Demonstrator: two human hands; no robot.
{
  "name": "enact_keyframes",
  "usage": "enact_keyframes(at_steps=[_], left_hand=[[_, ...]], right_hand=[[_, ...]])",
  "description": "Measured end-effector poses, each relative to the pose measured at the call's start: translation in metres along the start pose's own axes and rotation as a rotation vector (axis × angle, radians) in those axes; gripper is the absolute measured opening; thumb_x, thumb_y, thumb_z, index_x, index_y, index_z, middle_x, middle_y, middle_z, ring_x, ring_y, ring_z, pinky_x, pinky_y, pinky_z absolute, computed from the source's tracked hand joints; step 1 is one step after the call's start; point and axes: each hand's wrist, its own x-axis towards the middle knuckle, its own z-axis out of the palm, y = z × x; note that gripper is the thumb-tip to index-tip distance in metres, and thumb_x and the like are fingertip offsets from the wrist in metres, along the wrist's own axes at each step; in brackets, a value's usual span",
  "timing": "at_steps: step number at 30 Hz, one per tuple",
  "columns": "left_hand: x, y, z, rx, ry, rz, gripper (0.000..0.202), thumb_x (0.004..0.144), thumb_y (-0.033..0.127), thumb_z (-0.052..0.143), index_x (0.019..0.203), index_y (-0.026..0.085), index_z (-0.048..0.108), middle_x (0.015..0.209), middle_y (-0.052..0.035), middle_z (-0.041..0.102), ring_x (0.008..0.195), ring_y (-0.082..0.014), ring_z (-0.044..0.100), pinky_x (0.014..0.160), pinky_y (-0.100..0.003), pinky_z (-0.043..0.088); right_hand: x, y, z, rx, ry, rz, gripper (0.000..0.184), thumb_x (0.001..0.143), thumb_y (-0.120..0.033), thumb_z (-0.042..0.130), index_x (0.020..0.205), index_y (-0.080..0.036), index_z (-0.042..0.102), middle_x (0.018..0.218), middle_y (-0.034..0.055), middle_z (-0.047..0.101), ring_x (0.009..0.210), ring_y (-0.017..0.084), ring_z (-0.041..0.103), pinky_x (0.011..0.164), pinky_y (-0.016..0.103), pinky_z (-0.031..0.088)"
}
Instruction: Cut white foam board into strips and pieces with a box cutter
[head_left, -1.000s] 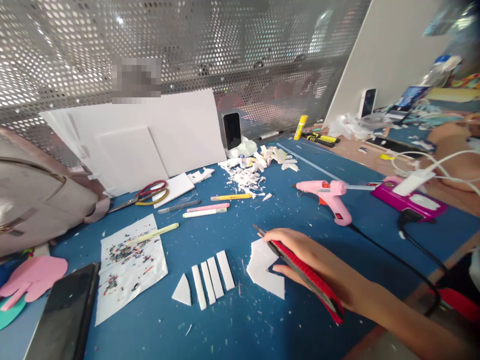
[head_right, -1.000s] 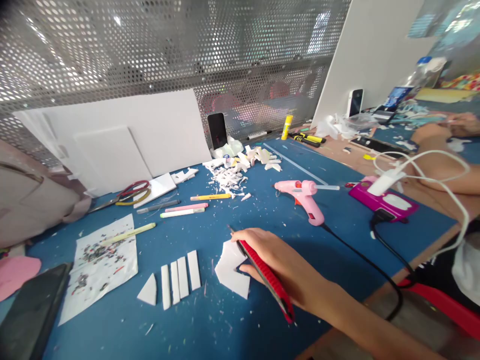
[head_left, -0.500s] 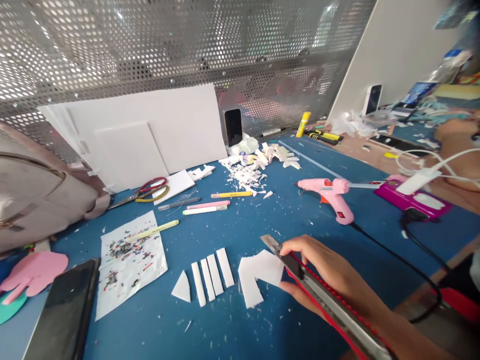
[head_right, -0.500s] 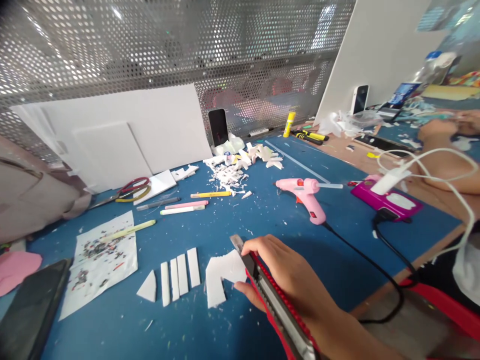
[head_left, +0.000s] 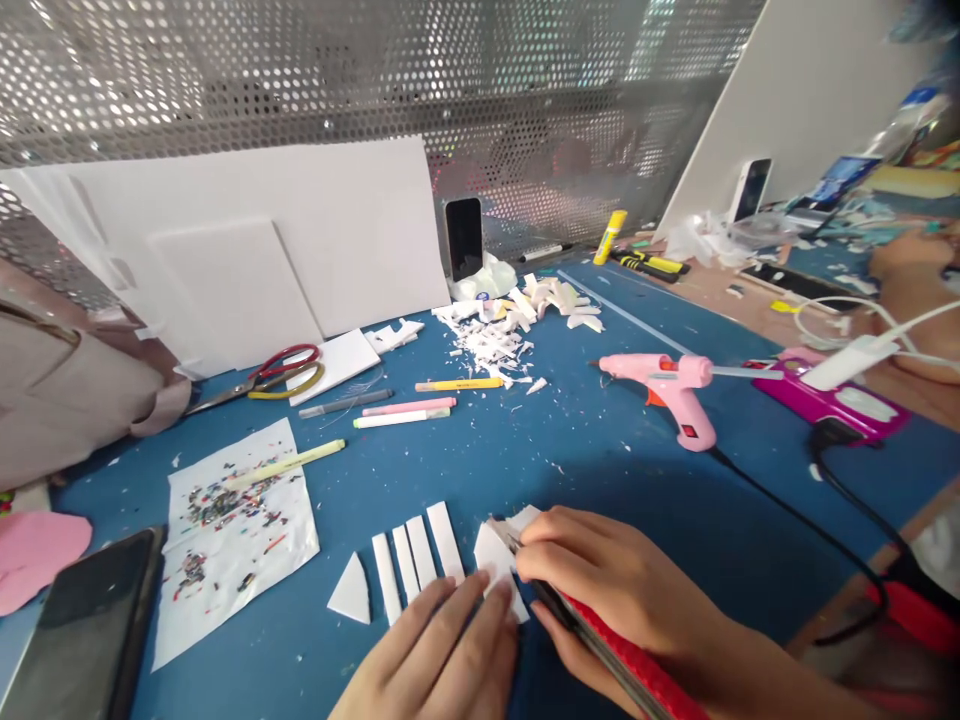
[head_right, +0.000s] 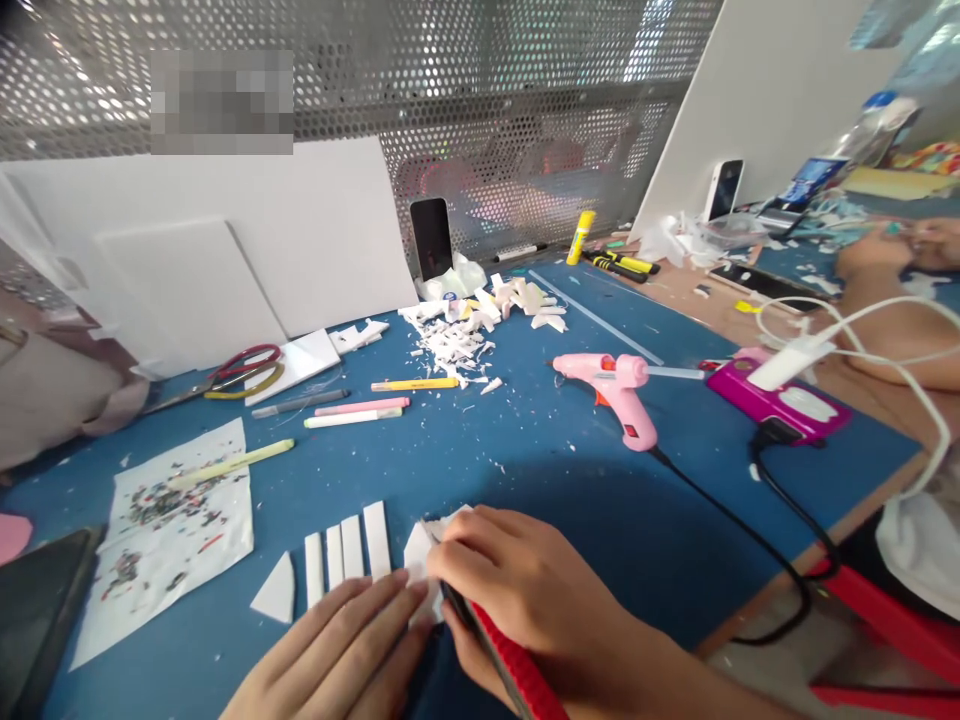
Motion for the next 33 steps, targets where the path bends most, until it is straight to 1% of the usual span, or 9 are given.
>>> enact_keyframes(at_steps=[2, 5, 9, 12, 16, 21, 25, 30, 33], left_hand=[[0.011, -0.006, 0.006, 0.08, 0.06, 0.013, 0.032, 0.104, 0.013, 0.041, 0.12, 0.014, 0.069, 0.128, -0.0035, 0.069, 0.12, -0.0187, 0.065, 0.099, -0.03, 0.056], [0.021, -0.009, 0.008, 0.07, 0.131, -0.007, 0.03, 0.104, 0.011, 0.043, 0.112, 0.012, 0.072, 0.114, -0.0036, 0.076, 0.107, -0.0184, 0.072, 0.09, -0.029, 0.061], [0.023, -0.008, 0.006, 0.064, 0.154, 0.009, 0.031, 0.1, 0.003, 0.044, 0.106, 0.011, 0.073, 0.108, -0.0044, 0.078, 0.1, -0.0192, 0.075, 0.085, -0.028, 0.063], [0.025, -0.009, 0.007, 0.021, 0.167, -0.003, 0.032, 0.101, 0.005, 0.044, 0.101, 0.013, 0.075, 0.103, -0.0037, 0.078, 0.097, -0.0194, 0.076, 0.084, -0.03, 0.064], [0.028, -0.011, 0.007, -0.042, 0.159, -0.025, 0.031, 0.101, 0.007, 0.045, 0.102, 0.013, 0.075, 0.102, -0.0043, 0.078, 0.096, -0.0196, 0.076, 0.086, -0.033, 0.064], [0.028, -0.011, 0.007, -0.055, 0.136, -0.018, 0.032, 0.101, 0.007, 0.043, 0.104, 0.011, 0.075, 0.103, -0.0062, 0.078, 0.097, -0.021, 0.076, 0.087, -0.034, 0.064], [0.03, -0.01, 0.006, -0.074, 0.131, -0.034, 0.032, 0.101, 0.006, 0.043, 0.104, 0.011, 0.075, 0.103, -0.0068, 0.078, 0.096, -0.0213, 0.076, 0.088, -0.035, 0.063], [0.03, -0.008, 0.004, -0.086, 0.155, -0.042, 0.032, 0.1, 0.007, 0.043, 0.096, 0.011, 0.075, 0.098, -0.0072, 0.078, 0.092, -0.0212, 0.076, 0.086, -0.034, 0.064], [0.03, -0.008, 0.003, -0.086, 0.151, -0.041, 0.032, 0.1, 0.006, 0.043, 0.097, 0.01, 0.075, 0.099, -0.0083, 0.078, 0.093, -0.022, 0.076, 0.086, -0.035, 0.064]], right_hand=[[0.003, -0.001, -0.001, -0.002, -0.001, -0.008, 0.013, 0.089, -0.008, 0.051, 0.094, -0.019, 0.054, 0.094, 0.0043, 0.063, 0.083, 0.018, 0.058, 0.076, 0.03, 0.048], [0.006, -0.002, 0.0, 0.007, -0.004, -0.015, 0.013, 0.09, -0.009, 0.049, 0.095, -0.019, 0.057, 0.097, 0.0047, 0.064, 0.083, 0.017, 0.057, 0.076, 0.03, 0.048], [0.009, -0.001, 0.001, 0.047, -0.032, -0.003, 0.015, 0.09, -0.009, 0.046, 0.092, -0.018, 0.058, 0.094, 0.0059, 0.063, 0.083, 0.018, 0.057, 0.075, 0.031, 0.048], [0.01, 0.001, 0.001, 0.066, -0.055, 0.002, 0.015, 0.089, -0.009, 0.045, 0.087, -0.017, 0.057, 0.089, 0.0063, 0.06, 0.08, 0.019, 0.055, 0.072, 0.031, 0.048], [0.01, 0.001, 0.001, 0.061, -0.089, 0.003, 0.013, 0.087, -0.008, 0.046, 0.085, -0.017, 0.055, 0.088, 0.0068, 0.057, 0.08, 0.019, 0.054, 0.071, 0.032, 0.047], [0.005, -0.002, 0.001, 0.057, -0.068, 0.007, 0.014, 0.083, -0.005, 0.047, 0.083, -0.018, 0.052, 0.092, 0.0067, 0.058, 0.082, 0.019, 0.054, 0.073, 0.031, 0.047], [0.004, -0.003, 0.002, 0.042, -0.061, 0.001, 0.016, 0.085, -0.004, 0.045, 0.084, -0.018, 0.053, 0.091, 0.0059, 0.058, 0.082, 0.019, 0.054, 0.074, 0.031, 0.046], [0.003, -0.005, 0.0, 0.03, -0.1, 0.01, 0.015, 0.085, -0.004, 0.046, 0.082, -0.018, 0.052, 0.088, 0.0051, 0.056, 0.081, 0.018, 0.054, 0.074, 0.032, 0.046], [0.001, -0.008, -0.002, 0.038, -0.095, 0.023, 0.016, 0.086, -0.004, 0.046, 0.083, -0.018, 0.052, 0.089, 0.0046, 0.056, 0.081, 0.018, 0.054, 0.072, 0.031, 0.045]])
